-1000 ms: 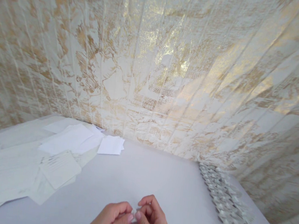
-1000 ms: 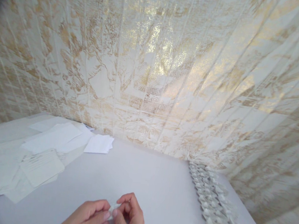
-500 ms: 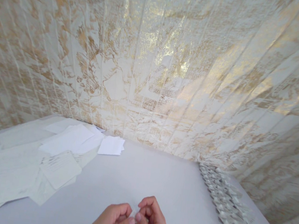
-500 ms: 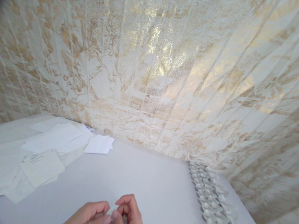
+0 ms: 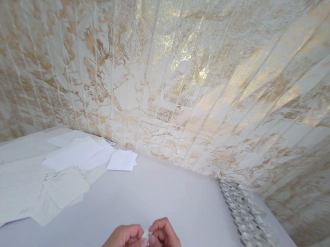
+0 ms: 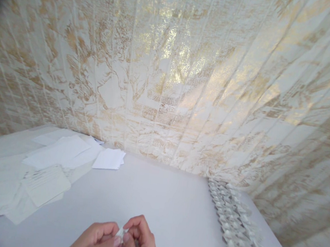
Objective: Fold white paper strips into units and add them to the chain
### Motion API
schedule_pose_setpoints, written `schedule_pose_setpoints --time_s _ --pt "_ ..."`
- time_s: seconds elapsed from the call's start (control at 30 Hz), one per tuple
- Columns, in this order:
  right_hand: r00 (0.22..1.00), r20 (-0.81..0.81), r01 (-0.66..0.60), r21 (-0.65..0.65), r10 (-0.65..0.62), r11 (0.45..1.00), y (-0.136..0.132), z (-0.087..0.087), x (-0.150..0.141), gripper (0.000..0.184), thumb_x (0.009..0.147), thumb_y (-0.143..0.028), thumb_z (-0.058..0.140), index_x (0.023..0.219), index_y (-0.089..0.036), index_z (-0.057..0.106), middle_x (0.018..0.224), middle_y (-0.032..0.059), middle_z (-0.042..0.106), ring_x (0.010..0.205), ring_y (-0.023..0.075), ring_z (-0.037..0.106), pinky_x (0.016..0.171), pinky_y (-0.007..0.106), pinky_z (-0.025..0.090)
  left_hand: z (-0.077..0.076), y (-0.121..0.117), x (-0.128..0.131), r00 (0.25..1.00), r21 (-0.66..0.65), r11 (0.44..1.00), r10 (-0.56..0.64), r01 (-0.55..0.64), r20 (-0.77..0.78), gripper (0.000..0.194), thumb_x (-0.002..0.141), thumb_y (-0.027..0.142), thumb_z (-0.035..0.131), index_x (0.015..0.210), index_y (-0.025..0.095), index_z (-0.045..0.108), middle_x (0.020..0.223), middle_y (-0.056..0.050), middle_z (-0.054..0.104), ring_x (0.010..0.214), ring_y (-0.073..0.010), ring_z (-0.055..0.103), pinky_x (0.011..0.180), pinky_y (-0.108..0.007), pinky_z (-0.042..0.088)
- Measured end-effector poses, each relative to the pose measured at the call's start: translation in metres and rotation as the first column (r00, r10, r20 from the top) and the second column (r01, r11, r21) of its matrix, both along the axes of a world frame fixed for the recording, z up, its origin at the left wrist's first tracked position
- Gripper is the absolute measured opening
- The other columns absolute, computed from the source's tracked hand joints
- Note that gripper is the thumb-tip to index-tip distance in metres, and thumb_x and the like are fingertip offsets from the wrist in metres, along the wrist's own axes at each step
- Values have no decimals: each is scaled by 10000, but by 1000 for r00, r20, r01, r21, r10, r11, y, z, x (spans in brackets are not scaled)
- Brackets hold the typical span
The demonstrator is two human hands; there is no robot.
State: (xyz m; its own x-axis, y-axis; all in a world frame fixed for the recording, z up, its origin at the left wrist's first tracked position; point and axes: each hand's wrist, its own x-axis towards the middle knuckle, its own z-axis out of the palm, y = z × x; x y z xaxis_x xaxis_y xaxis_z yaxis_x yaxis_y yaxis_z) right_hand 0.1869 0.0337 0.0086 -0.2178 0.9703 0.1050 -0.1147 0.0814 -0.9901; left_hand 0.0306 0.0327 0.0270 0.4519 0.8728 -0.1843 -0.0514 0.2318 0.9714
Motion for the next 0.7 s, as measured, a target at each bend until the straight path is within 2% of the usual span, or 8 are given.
schedule_pose_setpoints --time_s 0.1,0.23,0.4,0.53,0.7 --pt "999 -4 51 -4 -51 999 1 5 1 503 830 -700 609 842 -200 555 579 -68 453 490 93 373 506 218 278 4 2 0 999 15 1000 -1 1 33 545 770 728 628 754 194 518 569 28 596 510 -107 511 524 -225 372" --pt "996 13 83 -21 -83 996 3 8 2 504 835 -706 597 857 -205 544 555 -71 458 485 103 386 506 220 291 8 3 -3 996 54 996 68 -71 66 579 689 692 737 935 196 567 748 13 629 654 -135 556 596 -233 423" --pt "992 120 28 74 -37 997 3 0 1 522 884 -727 485 944 -211 533 543 -65 485 501 120 414 535 236 328 11 2 -7 977 112 970 212 -214 29 510 774 659 679 959 186 627 733 22 599 712 -160 575 673 -255 436" --pt "953 297 4 174 -57 985 1 -6 2 469 896 -683 493 996 -226 532 574 -68 501 497 114 396 520 232 314 14 2 -8 978 149 966 209 -210 21 451 805 621 666 932 189 635 788 3 608 787 -182 585 710 -254 448" --pt "928 363 10 194 -81 981 -2 -11 1 432 927 -641 454 1096 -245 489 550 -83 469 482 122 403 491 229 293 20 2 -10 986 265 956 150 -127 -69 362 878 557 605 910 197 622 824 -6 628 803 -191 602 757 -264 464"
